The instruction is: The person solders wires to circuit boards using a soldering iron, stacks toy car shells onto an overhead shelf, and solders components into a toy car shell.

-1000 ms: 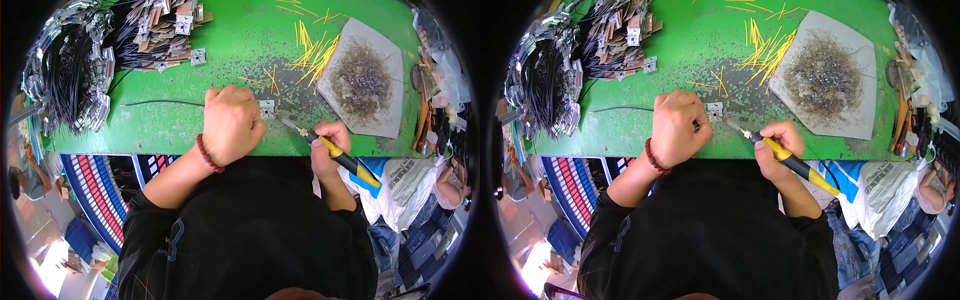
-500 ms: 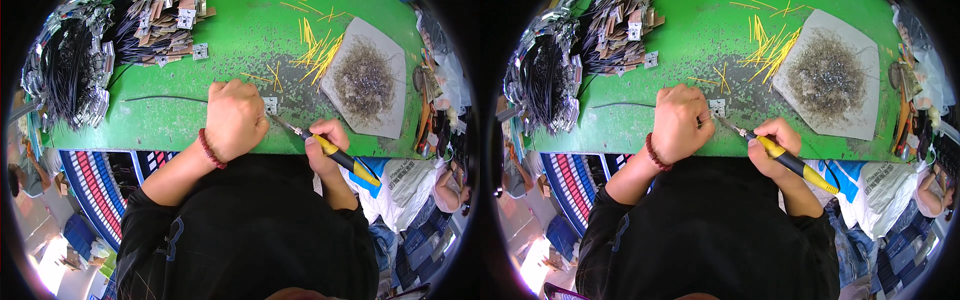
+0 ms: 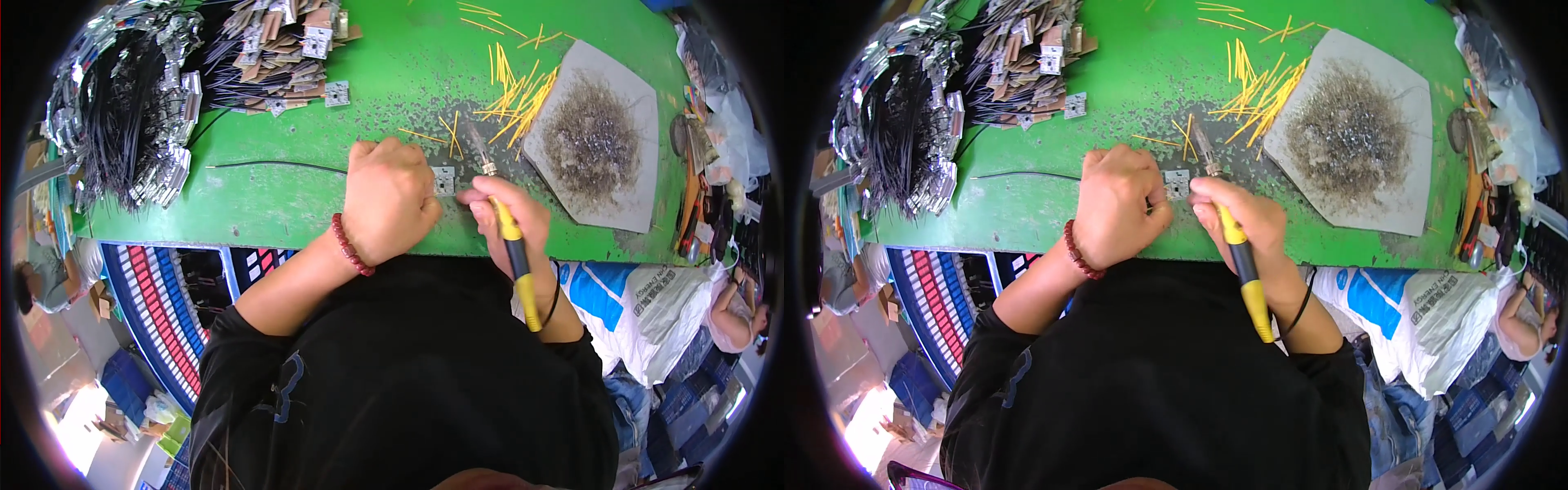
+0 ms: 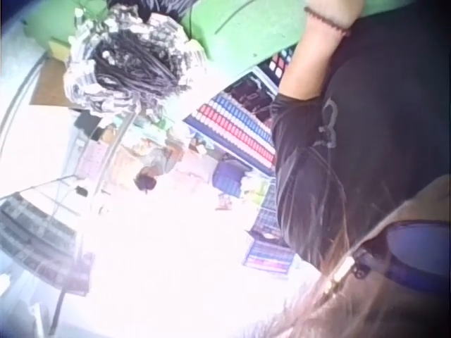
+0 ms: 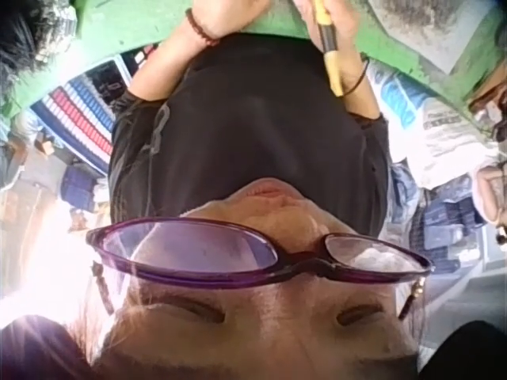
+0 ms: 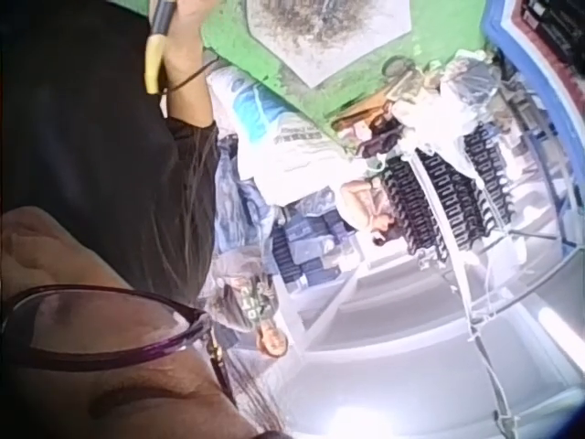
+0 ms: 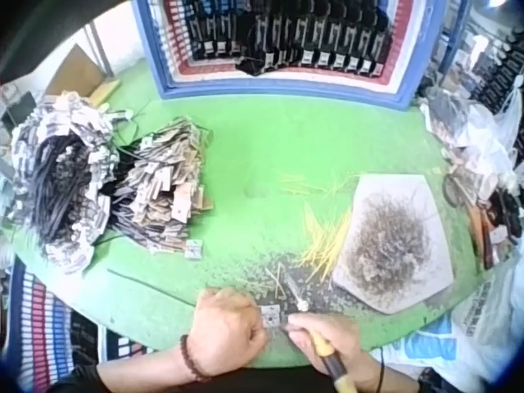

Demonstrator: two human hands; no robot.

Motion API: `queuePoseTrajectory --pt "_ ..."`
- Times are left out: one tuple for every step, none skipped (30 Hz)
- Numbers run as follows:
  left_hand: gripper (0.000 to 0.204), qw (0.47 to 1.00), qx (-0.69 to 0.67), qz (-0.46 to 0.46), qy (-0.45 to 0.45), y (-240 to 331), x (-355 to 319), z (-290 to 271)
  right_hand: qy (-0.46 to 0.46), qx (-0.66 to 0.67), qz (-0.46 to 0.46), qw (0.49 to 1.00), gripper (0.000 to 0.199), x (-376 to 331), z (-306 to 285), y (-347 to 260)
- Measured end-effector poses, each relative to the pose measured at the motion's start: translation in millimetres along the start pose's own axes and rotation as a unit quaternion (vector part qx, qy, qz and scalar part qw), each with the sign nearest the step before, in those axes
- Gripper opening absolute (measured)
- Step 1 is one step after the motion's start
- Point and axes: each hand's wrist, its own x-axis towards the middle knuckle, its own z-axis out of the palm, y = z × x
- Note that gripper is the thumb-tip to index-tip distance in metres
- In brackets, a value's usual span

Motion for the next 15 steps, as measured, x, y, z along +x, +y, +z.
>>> queuePoseTrajectory --pt "0.013 1.000 0.005 0.002 0.006 -1 0 -2 -0.007 -0.033 -0.055 0.998 0.028 10 4 1" --pt "0.013 1.000 0.009 0.007 0.016 -1 0 -4 -0.024 -0.050 -0.060 0.997 0.027 13 7 2" --pt "0.011 1.000 0.019 0.007 0.011 0 -3 -4 -0.053 -0.053 -0.001 0.997 0.027 12 5 -5" --pt "0.010 0.999 0.042 0.000 0.014 -1 -6 -5 -0.088 -0.047 0.044 0.994 0.026 14 5 -12" --pt "0.009 0.998 0.044 0.013 0.041 -2 -9 -3 -0.058 -0.034 0.041 0.997 0.027 14 8 -15" --pt "0.010 0.998 0.051 0.007 0.045 -1 -11 -2 -0.048 -0.024 0.051 0.997 0.026 12 9 -17" --pt "0.010 0.997 0.043 0.025 0.052 -1 -14 -3 -0.024 -0.030 0.048 0.998 0.024 5 12 -9" --pt "0.008 0.998 0.047 0.020 0.035 -1 -17 -3 -0.028 -0.052 0.031 0.998 0.023 1 9 -6" --pt "0.008 0.999 0.023 0.035 0.020 0 -19 -6 -0.048 -0.035 0.059 0.997 0.023 -5 5 -5" --pt "0.010 0.999 -0.036 0.031 0.024 -2 -22 -10 -0.042 -0.040 0.027 0.998 0.024 -9 2 2" --pt "0.011 0.994 -0.104 0.030 0.027 -4 -25 -14 -0.044 -0.029 0.047 0.997 0.027 -15 -2 6" --pt "0.011 0.987 -0.149 0.028 0.047 -10 -28 -27 -0.031 -0.007 0.045 0.999 0.029 -19 -5 8" --pt "0.010 0.985 -0.142 0.001 0.098 -25 -32 -42 -0.013 0.014 0.044 0.999 0.033 -18 -3 11" --pt "0.010 0.979 -0.143 -0.024 0.146 -41 -36 -55 0.000 0.031 0.073 0.997 0.034 -17 -1 8" --pt "0.010 0.974 -0.101 -0.046 0.195 -57 -38 -77 -0.003 0.031 0.070 0.997 0.034 -17 -2 8"
